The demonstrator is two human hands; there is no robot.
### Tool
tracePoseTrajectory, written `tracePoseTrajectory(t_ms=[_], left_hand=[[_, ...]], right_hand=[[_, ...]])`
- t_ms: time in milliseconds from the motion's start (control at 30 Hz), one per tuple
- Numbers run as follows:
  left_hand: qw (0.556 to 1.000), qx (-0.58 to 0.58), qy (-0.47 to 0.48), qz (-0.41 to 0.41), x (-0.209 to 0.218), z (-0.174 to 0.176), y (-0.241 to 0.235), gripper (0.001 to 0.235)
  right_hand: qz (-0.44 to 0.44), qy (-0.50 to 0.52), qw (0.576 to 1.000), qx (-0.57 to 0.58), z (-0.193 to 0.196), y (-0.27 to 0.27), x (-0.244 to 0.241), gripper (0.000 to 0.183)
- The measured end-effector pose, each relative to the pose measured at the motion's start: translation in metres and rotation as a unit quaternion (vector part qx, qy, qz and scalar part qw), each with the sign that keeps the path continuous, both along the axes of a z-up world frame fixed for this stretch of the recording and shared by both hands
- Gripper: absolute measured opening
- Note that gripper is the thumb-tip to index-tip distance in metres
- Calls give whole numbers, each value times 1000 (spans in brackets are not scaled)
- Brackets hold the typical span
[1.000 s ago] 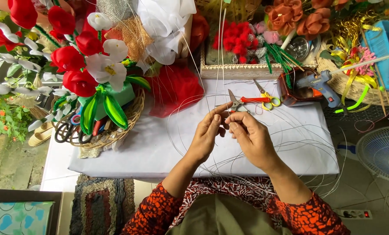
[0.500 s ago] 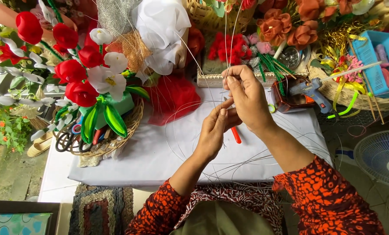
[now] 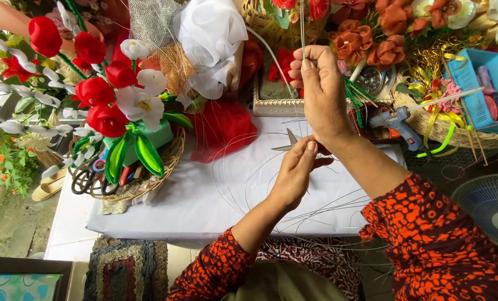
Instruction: The person cuts thin metal wires to length using wire cutters, then gathers and aligns them into a bundle. They twist the wires together by hand to form a central joint, creating a fan-like wire frame structure.
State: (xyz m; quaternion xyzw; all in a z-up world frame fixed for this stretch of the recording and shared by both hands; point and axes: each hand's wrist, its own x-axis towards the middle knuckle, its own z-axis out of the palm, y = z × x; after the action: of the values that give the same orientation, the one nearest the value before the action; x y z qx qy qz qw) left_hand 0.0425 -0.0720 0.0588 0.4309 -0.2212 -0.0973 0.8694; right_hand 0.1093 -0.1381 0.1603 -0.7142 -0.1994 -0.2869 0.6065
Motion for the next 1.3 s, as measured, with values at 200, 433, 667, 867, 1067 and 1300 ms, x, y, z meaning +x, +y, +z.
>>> tracePoseTrajectory(t_ms=[200, 433, 667, 867, 1067, 1300], left_hand=[[995, 79, -46, 32, 2, -5, -4, 27], [997, 4, -70, 5, 0, 10, -1, 27], [993, -106, -43, 31, 18, 24, 12, 24], [984, -122, -77, 103, 29, 39, 22, 22], [979, -77, -85, 169, 25, 34, 20, 26], [974, -38, -58, 218, 17, 3, 28, 25]], right_hand=[[21, 17, 999, 19, 7, 3, 4, 16], [55, 90, 994, 29, 13, 4, 18, 13], [142, 150, 978, 14, 2, -19, -2, 28], [165, 191, 966, -50, -43, -34, -43, 51], [98, 78, 980, -156, -91, -24, -73, 26], [-5, 75, 977, -200, -148, -7, -80, 8]])
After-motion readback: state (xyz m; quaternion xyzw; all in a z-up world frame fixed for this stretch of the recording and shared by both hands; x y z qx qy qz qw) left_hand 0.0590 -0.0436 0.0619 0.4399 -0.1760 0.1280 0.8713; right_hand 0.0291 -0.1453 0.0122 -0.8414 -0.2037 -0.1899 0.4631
